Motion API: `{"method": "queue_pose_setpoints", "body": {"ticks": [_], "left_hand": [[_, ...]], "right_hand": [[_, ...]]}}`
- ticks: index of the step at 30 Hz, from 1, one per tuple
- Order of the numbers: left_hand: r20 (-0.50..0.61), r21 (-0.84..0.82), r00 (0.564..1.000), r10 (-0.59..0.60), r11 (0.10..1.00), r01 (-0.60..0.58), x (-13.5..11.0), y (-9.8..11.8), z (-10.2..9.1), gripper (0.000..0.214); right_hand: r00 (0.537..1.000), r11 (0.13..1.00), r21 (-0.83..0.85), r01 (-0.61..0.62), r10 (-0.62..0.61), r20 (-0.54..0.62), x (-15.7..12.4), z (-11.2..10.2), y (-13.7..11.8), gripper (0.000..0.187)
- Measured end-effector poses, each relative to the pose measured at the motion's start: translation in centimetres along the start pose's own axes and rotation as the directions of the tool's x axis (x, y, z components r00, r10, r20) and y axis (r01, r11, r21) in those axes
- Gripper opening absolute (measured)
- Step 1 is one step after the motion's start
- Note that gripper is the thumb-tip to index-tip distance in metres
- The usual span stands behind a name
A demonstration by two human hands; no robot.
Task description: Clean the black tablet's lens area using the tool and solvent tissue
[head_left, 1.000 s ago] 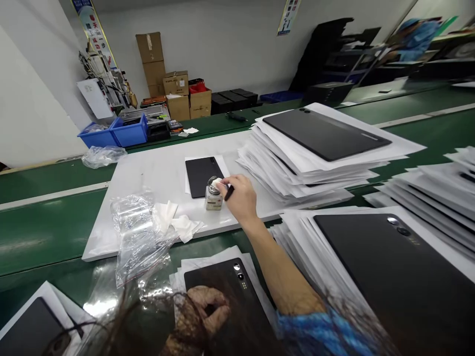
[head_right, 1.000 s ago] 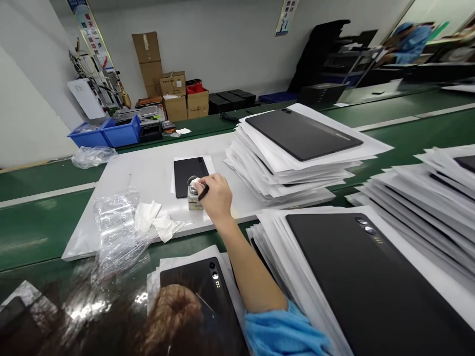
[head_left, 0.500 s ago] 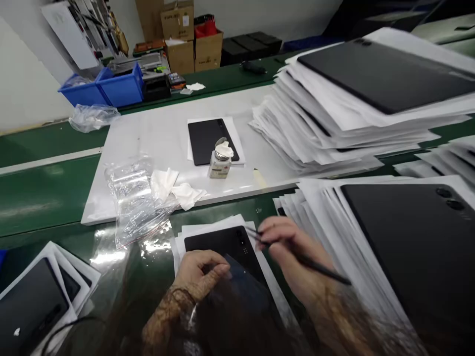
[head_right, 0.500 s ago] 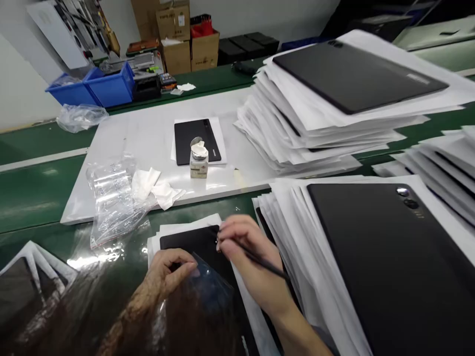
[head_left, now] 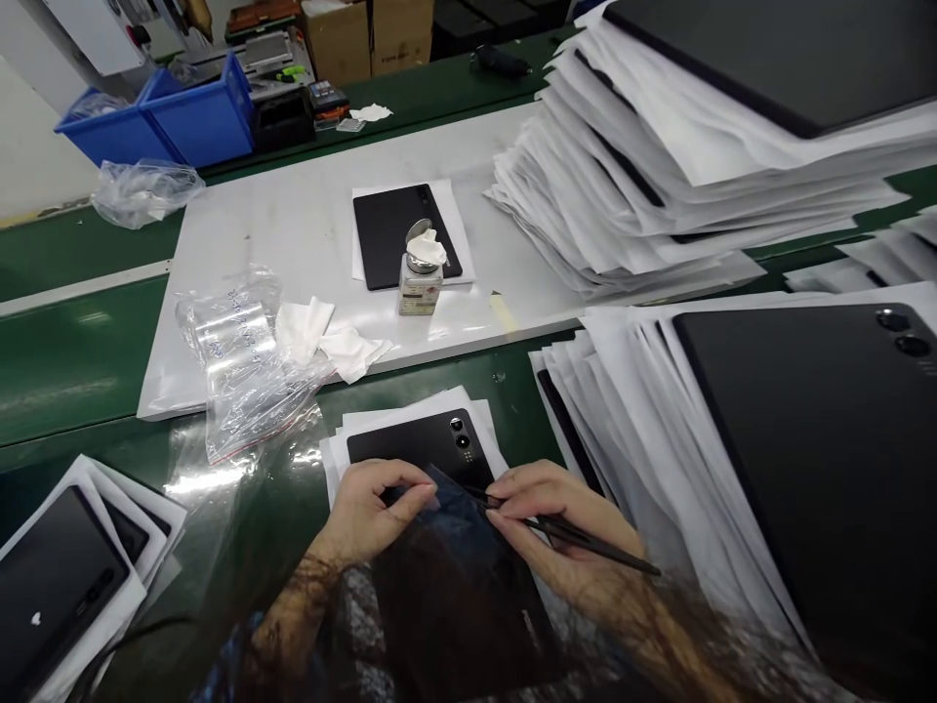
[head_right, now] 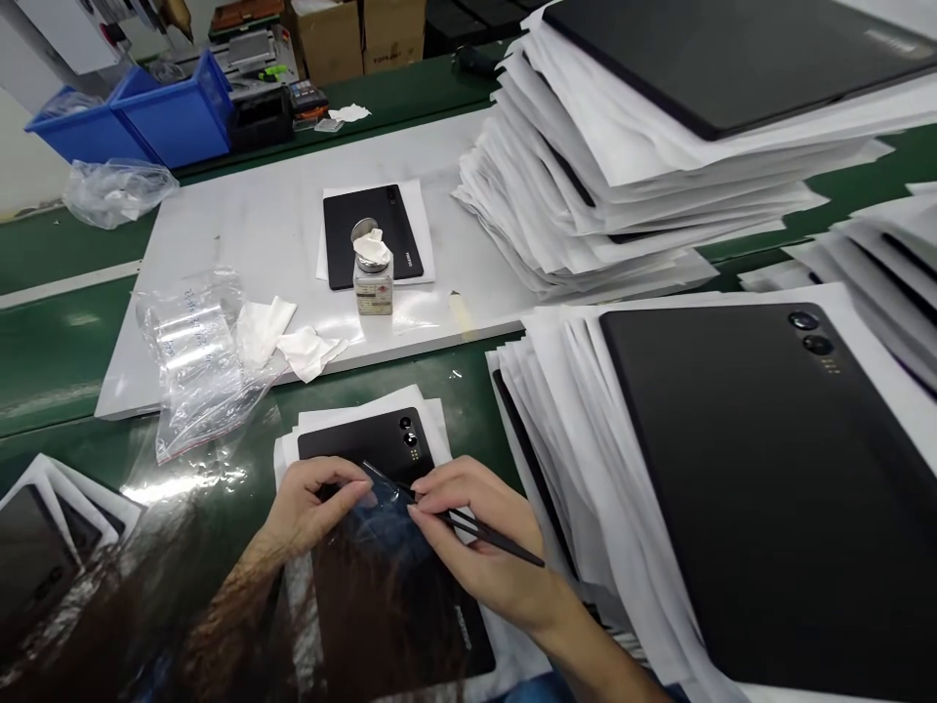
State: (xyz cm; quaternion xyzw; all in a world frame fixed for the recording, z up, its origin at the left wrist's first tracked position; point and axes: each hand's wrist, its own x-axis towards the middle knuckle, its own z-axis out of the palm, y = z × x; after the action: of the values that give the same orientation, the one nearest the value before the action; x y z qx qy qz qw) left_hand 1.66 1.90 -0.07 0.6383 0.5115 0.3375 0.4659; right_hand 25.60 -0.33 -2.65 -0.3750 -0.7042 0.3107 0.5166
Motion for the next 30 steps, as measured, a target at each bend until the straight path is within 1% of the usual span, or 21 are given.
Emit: {"method": "queue_pose_setpoints", "body": {"ticks": [4, 9, 10, 11, 12, 13, 14, 15, 16, 17, 20, 25, 30], "left_hand": [[0.000, 0.014, 1.000, 0.005, 1.000, -0.005, 0.0, 0.0, 0.0, 0.011], [-0.009, 0.032, 1.000, 0.010, 0.999, -0.010, -0.1, -0.1, 0.0, 0.009], [-0.013, 0.037, 1.000, 0.012, 0.999, -0.012, -0.1, -0.1, 0.0, 0.009], [-0.016, 0.042, 1.000, 0.016, 0.999, -0.015, -0.1, -0.1, 0.1, 0.009], [-0.018, 0.047, 1.000, 0.019, 0.999, -0.018, -0.1, -0.1, 0.1, 0.008], [-0.020, 0.051, 1.000, 0.024, 0.998, -0.023, -0.1, -0.1, 0.1, 0.008], [-0.020, 0.055, 0.999, 0.030, 0.998, -0.029, -0.1, -0.1, 0.2, 0.007], [-0.019, 0.060, 0.999, 0.036, 0.998, -0.035, -0.1, -0.1, 0.2, 0.007], [-0.019, 0.065, 0.999, 0.043, 0.997, -0.042, -0.1, 0.0, 0.2, 0.008], [-0.019, 0.070, 0.999, 0.050, 0.996, -0.049, -0.1, 0.0, 0.1, 0.008], [-0.023, 0.087, 0.998, 0.065, 0.994, -0.063, 0.1, 0.2, 0.1, 0.010], [-0.027, 0.117, 0.996, 0.083, 0.990, -0.079, 0.2, 0.1, 0.2, 0.010], [-0.024, 0.130, 0.995, 0.099, 0.987, -0.095, 0.1, 0.0, 0.2, 0.010]], "right_hand": [[1.000, 1.000, 0.028, -0.003, 0.003, 0.006, -0.9, 0.3, 0.3, 0.025], [0.997, 0.993, 0.105, 0.054, -0.048, -0.056, -2.7, 1.5, 0.4, 0.026], [0.996, 0.990, 0.138, 0.040, -0.029, -0.081, -2.8, 1.8, 0.7, 0.027], [0.991, 0.982, 0.190, 0.004, 0.021, -0.130, -2.7, 2.2, 1.1, 0.027], [0.974, 0.961, 0.271, -0.058, 0.114, -0.197, -2.5, 2.6, 1.7, 0.025], [0.936, 0.919, 0.372, -0.133, 0.240, -0.259, -2.0, 3.0, 2.5, 0.024], [0.880, 0.858, 0.473, -0.200, 0.370, -0.298, -1.5, 3.3, 3.4, 0.025], [0.821, 0.791, 0.558, -0.251, 0.480, -0.311, -0.9, 3.6, 4.4, 0.030], [0.773, 0.733, 0.616, -0.289, 0.558, -0.301, -0.3, 3.8, 5.3, 0.036], [0.744, 0.692, 0.647, -0.322, 0.607, -0.279, 0.1, 4.0, 6.1, 0.041], [0.711, 0.640, 0.669, -0.379, 0.663, -0.232, 0.6, 4.3, 7.6, 0.046], [0.662, 0.581, 0.689, -0.433, 0.724, -0.195, -0.3, 4.4, 7.9, 0.050], [0.646, 0.561, 0.695, -0.451, 0.742, -0.179, -0.4, 4.5, 7.9, 0.055]]}}
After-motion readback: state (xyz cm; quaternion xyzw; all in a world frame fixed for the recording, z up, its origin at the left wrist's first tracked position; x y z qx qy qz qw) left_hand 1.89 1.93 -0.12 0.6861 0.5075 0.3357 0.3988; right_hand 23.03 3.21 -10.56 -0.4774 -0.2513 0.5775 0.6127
